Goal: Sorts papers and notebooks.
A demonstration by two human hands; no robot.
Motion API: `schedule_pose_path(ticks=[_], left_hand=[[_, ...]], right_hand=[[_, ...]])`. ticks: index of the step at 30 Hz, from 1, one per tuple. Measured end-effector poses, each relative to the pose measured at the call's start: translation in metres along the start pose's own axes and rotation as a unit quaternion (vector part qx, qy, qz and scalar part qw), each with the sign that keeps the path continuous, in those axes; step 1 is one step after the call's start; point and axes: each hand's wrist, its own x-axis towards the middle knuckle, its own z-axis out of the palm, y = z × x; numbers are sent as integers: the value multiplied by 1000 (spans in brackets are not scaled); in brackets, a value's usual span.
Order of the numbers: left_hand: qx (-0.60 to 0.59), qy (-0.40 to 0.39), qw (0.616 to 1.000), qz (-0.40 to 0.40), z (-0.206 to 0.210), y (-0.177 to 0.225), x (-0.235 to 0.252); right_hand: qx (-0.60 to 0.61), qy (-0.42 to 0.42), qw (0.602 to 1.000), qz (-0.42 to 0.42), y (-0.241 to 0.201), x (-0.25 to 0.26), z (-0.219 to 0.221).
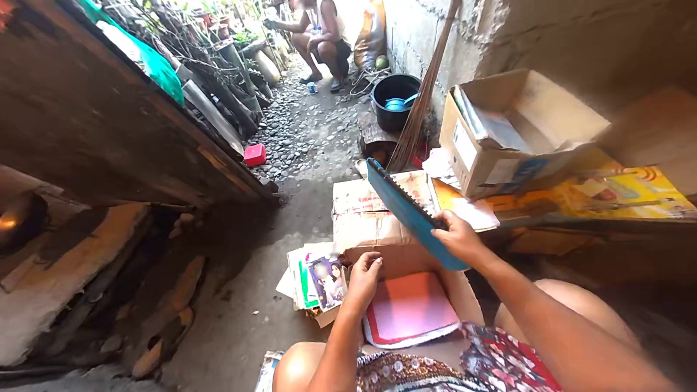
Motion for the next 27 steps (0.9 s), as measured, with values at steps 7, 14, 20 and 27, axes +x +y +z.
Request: schedule_pose_path(ticks=[7, 14, 20, 27], left_hand=[[-26, -38, 999, -15, 22, -10, 5], [-12, 36, 999, -25, 41, -32, 21], [-38, 129, 967, -218, 27, -56, 38], [107, 133, 958, -230, -1, -84, 53]], right_hand=[[-2, -82, 996, 39, 6, -6, 44], [41, -196, 978, 51, 35, -12, 95], [62, -254, 960, 103, 55, -1, 91], [-199, -112, 964, 138, 95, 28, 51]])
